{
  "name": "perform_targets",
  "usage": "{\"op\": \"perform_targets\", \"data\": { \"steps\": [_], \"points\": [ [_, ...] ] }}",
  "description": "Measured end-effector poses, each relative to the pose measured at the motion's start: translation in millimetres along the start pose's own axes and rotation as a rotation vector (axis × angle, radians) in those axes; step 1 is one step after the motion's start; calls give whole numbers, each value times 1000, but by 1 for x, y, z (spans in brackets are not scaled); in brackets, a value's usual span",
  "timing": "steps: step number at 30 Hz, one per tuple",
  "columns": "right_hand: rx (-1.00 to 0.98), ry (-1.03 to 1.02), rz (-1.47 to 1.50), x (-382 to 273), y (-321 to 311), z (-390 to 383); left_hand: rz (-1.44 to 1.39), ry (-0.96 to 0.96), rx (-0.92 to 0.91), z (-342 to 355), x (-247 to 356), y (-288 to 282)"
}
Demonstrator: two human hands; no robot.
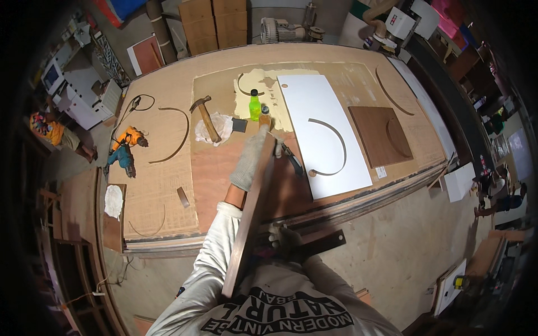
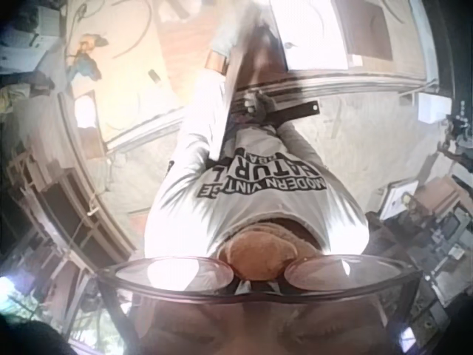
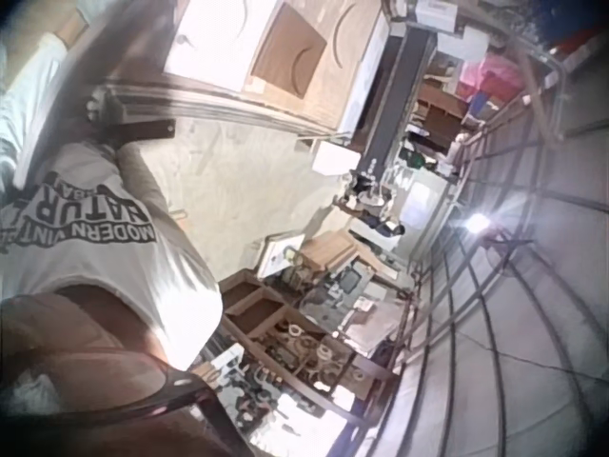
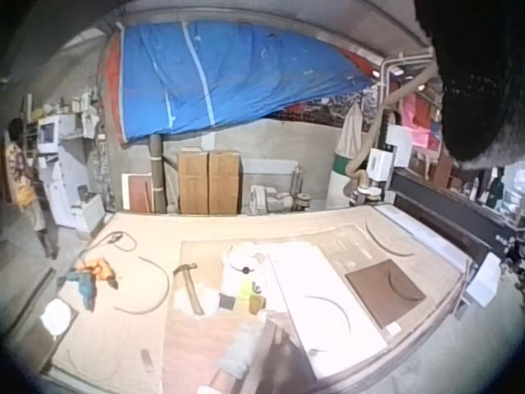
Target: The person applies a laminate edge strip to a wooden board, using a square to measure and a utility knife to trim the excess material.
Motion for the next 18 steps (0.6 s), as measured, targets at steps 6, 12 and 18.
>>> {"op": "perform_targets", "data": {
  "steps": [6, 12, 18],
  "points": [
    [26, -731, -1039, -25, -85, -15, -17, -8, 27, -3, 11, 27],
    [287, -605, -844, -88, -107, -16, 79, 307, -81, -23, -14, -14],
    [656, -996, -448, -183, -131, -63, 15, -47, 75, -47, -99, -35]
  ]
}}
Point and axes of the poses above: each hand's wrist, its own z-axis towards the middle knuckle, its own y-axis out of the palm, x = y × z, the point moved 5 cm from there along z, towards the middle knuckle, and after that the axes turned 4 degrees about -y, right-handed, at the moved point
